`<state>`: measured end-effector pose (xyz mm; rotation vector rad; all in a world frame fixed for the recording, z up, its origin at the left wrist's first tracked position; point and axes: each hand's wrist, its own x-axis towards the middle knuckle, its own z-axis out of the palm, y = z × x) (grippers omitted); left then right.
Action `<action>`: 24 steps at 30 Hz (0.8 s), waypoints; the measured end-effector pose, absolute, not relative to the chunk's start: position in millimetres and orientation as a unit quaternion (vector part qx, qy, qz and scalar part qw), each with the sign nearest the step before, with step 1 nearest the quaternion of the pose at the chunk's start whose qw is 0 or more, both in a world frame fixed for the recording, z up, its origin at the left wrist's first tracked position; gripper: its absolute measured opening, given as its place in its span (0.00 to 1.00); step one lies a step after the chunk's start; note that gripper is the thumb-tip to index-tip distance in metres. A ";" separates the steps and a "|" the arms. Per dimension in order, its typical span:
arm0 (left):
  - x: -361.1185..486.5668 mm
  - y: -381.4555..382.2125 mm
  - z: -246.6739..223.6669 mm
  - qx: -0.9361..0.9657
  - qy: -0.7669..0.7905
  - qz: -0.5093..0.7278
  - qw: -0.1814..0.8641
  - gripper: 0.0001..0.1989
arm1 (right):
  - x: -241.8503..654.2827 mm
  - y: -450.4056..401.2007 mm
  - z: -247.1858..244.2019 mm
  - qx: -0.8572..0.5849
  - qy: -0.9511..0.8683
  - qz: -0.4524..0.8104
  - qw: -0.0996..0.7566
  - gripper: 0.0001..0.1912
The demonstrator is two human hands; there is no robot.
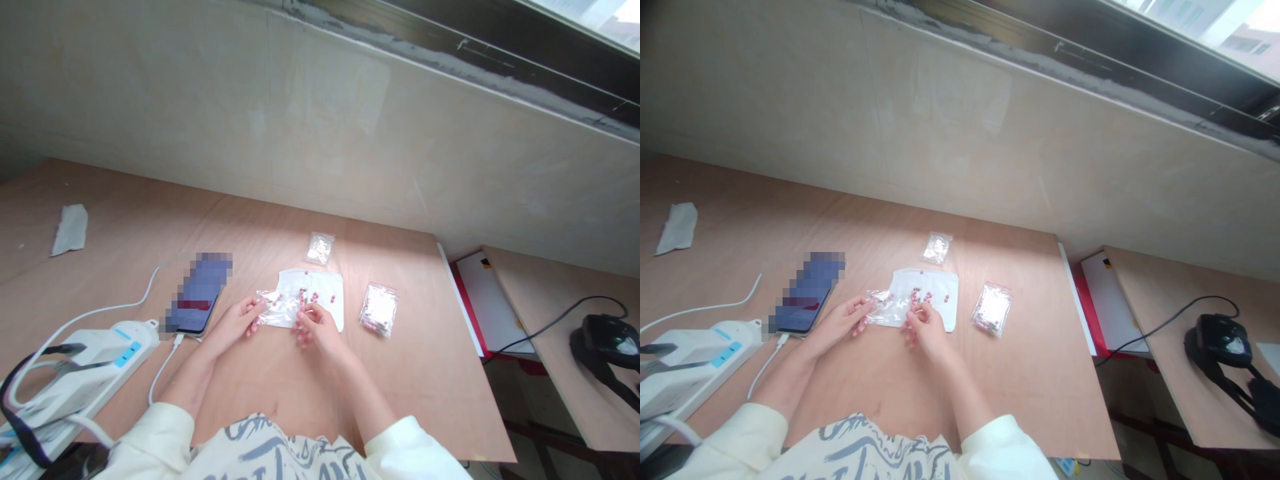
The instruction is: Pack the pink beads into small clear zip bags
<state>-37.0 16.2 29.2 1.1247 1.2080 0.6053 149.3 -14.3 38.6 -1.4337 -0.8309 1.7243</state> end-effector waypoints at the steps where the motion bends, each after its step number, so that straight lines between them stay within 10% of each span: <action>1: -37.3 16.2 30.3 0.487 0.528 0.270 0.641 0.15 | 148.8 -13.8 36.2 -0.558 -0.323 0.671 0.366 0.15; 24: -23.1 27.9 60.3 0.539 0.535 0.270 0.591 0.15 | 157.2 -10.4 27.0 -0.518 -0.282 0.697 0.407 0.14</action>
